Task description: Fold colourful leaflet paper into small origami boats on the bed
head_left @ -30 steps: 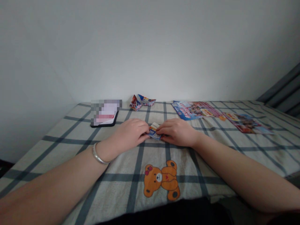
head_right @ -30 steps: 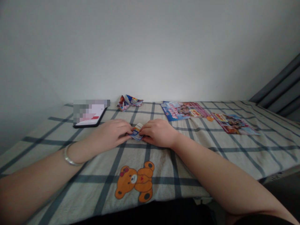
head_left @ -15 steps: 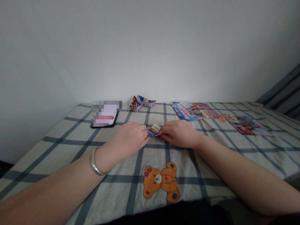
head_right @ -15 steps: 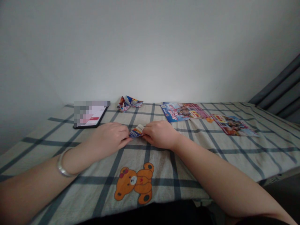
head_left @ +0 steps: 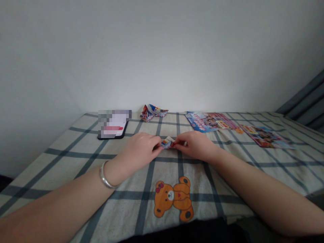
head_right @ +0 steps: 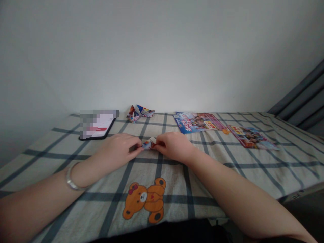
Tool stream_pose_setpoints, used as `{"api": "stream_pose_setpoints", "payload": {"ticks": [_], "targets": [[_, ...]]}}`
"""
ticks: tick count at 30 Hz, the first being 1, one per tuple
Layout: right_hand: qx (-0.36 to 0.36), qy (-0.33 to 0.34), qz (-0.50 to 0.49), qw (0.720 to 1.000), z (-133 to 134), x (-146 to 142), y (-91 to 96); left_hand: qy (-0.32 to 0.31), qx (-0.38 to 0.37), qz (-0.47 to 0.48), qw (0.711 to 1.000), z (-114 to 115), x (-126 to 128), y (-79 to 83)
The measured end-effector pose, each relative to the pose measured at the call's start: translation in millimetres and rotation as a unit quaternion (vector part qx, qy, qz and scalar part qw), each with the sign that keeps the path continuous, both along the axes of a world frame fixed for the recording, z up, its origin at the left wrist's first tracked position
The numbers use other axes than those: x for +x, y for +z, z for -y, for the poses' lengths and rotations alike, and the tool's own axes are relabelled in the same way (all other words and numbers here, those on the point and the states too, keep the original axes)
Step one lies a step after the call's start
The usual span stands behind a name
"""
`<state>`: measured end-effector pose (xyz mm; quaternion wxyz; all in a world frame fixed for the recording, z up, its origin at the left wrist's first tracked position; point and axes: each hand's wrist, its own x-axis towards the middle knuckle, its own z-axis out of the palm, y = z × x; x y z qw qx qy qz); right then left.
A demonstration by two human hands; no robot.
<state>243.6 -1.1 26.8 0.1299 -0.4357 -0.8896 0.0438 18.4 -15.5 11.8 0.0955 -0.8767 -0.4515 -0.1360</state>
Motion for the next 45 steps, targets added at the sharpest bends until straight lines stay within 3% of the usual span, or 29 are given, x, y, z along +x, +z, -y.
{"api": "stream_pose_setpoints", "payload": {"ticks": [4,11,15,20,25,36,45], "targets": [[-0.070,-0.011,-0.030,0.997,-4,6,0.5,-0.034,0.009,0.006,0.999,-2,0,-2.8],[-0.089,-0.020,-0.021,0.996,-11,13,1.9,-0.061,0.036,-0.028,0.997,-1,0,-0.4],[-0.109,-0.024,-0.027,0.993,-12,13,0.2,-0.046,-0.001,-0.008,0.999,-1,1,0.0],[-0.075,-0.033,-0.036,0.996,-11,9,-3.4,-0.028,-0.048,0.066,0.996,-4,0,-1.0],[-0.019,0.042,-0.081,0.996,-11,3,-8.0,-0.030,-0.058,0.088,0.994,-5,-1,-2.5],[-0.033,-0.021,-0.138,0.990,-19,-6,-21.1,-0.019,-0.080,0.135,0.987,-9,0,-6.6],[-0.026,-0.050,-0.146,0.988,-24,-11,-27.3,-0.049,-0.065,0.106,0.991,-14,1,-11.0]]}}
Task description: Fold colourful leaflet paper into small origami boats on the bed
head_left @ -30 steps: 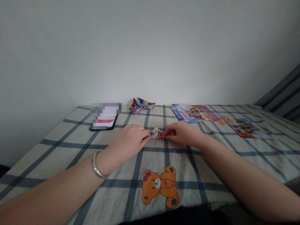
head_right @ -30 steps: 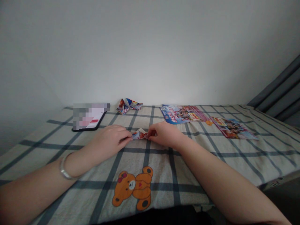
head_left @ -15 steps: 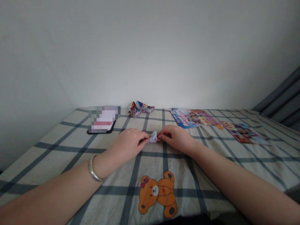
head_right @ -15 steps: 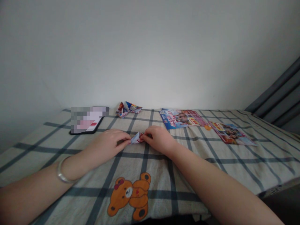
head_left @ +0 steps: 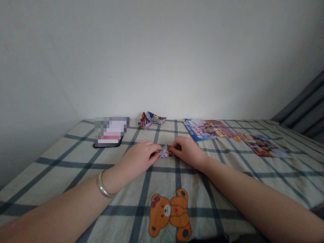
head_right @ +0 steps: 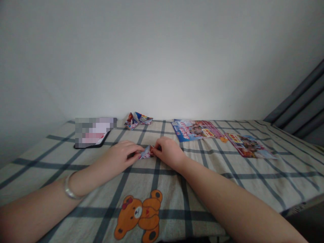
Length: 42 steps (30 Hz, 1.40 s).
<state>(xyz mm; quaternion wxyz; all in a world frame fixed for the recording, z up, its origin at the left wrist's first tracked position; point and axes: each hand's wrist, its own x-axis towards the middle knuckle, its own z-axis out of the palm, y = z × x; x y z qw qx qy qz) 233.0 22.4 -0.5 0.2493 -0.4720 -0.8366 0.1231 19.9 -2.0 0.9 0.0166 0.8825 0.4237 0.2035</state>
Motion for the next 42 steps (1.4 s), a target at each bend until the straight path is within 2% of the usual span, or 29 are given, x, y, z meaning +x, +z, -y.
{"api": "stream_pose_setpoints", "payload": {"ticks": [8,13,28,34,36,42], "targets": [[-0.023,-0.005,-0.016,1.000,-0.2,0.4,-1.9,-0.063,0.033,0.007,0.997,-1.6,-0.2,-4.8],[-0.033,-0.008,-0.028,0.999,1.1,0.7,-1.8,-0.078,0.039,-0.023,0.996,-2.5,-1.9,-5.6],[-0.036,-0.013,-0.026,0.999,0.5,-0.4,-2.5,-0.071,0.038,-0.006,0.997,-0.3,3.9,-6.1],[-0.050,0.019,-0.013,0.999,6.1,-2.6,0.9,-0.051,0.000,-0.005,0.999,6.5,4.9,-1.5],[-0.046,0.019,-0.012,0.999,6.8,-2.7,0.3,-0.061,-0.005,0.008,0.998,6.7,3.7,-1.8],[-0.036,0.015,0.002,0.999,7.0,-4.4,-1.5,-0.037,-0.019,0.003,0.999,2.4,2.0,-3.9]]}}
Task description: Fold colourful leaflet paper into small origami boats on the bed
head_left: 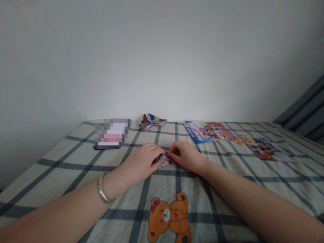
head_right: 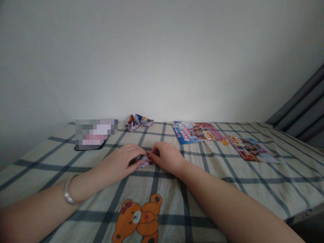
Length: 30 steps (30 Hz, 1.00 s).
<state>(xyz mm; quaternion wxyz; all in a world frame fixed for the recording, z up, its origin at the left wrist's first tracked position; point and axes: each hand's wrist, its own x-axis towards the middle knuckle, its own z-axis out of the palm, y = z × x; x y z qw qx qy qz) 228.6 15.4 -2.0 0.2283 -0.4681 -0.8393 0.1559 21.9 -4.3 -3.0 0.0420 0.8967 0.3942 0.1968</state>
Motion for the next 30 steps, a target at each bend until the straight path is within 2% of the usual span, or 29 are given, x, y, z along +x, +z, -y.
{"api": "stream_pose_setpoints", "payload": {"ticks": [17,21,27,30], "targets": [[0.038,-0.006,0.014,0.999,-0.6,-2.4,-5.6,-0.008,-0.006,0.038,0.999,-8.2,-3.0,-1.2],[0.044,0.021,0.008,0.999,-1.0,-2.0,-3.9,-0.011,-0.002,0.019,1.000,-9.0,-2.2,-1.3],[0.056,0.039,0.019,0.998,-1.6,-0.6,-3.0,-0.038,0.065,0.003,0.997,-7.2,-2.7,-3.8],[0.067,0.044,0.032,0.996,-1.9,-0.3,-3.4,-0.088,0.100,-0.015,0.991,-4.6,-4.6,-1.1]]}}
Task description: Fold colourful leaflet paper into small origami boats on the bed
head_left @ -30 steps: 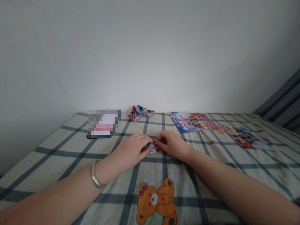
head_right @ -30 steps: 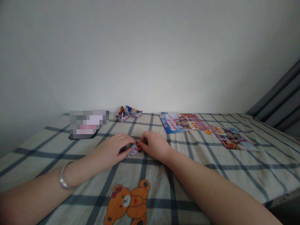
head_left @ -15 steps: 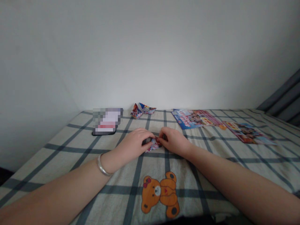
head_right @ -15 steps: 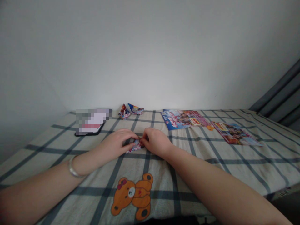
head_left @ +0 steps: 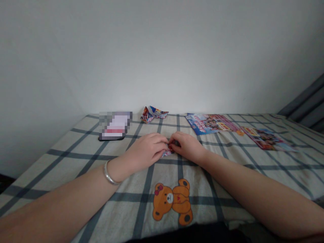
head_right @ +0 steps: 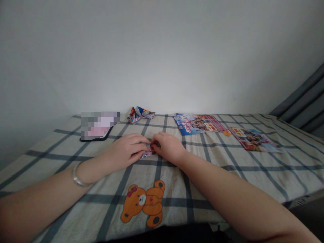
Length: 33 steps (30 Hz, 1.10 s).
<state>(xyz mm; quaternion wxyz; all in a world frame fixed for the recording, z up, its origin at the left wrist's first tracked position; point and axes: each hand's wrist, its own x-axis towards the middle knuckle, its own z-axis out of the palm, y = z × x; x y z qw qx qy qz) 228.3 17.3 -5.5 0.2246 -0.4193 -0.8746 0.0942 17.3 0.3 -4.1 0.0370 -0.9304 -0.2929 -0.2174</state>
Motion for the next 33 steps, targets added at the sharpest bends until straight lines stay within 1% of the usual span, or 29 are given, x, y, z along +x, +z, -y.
{"api": "stream_pose_setpoints", "payload": {"ticks": [1,4,7,12,15,18,20,23,26,29,33], "targets": [[0.002,0.001,0.004,1.000,0,0,0.2,-0.027,-0.004,-0.016,0.999,1,-1,1.2],[0.003,-0.002,0.016,1.000,2,0,1.6,-0.048,-0.016,-0.032,0.998,3,-3,3.9],[0.015,-0.014,0.032,0.999,3,-1,3.2,-0.043,-0.018,-0.031,0.998,3,-4,4.0],[0.028,-0.047,0.050,0.997,1,-1,5.3,-0.010,-0.039,-0.026,0.999,-1,0,2.9],[0.025,-0.055,0.059,0.996,1,-1,7.0,-0.012,-0.041,-0.033,0.999,-4,0,4.3],[0.026,-0.048,0.065,0.996,0,-1,7.9,-0.036,-0.016,-0.070,0.997,-4,-3,10.3],[0.025,-0.044,0.067,0.997,0,-1,7.6,-0.044,-0.014,-0.094,0.994,-2,-7,16.5],[0.029,-0.041,0.068,0.996,1,-1,6.4,-0.034,-0.013,-0.113,0.993,4,-11,25.0],[0.037,-0.040,0.073,0.996,0,0,5.2,-0.012,-0.017,-0.124,0.992,9,-14,28.8],[0.040,-0.038,0.073,0.996,0,0,4.5,0.007,-0.030,-0.131,0.991,9,-15,30.4],[0.052,-0.033,0.075,0.995,1,0,5.2,-0.019,-0.080,-0.133,0.988,3,-19,33.9]]}}
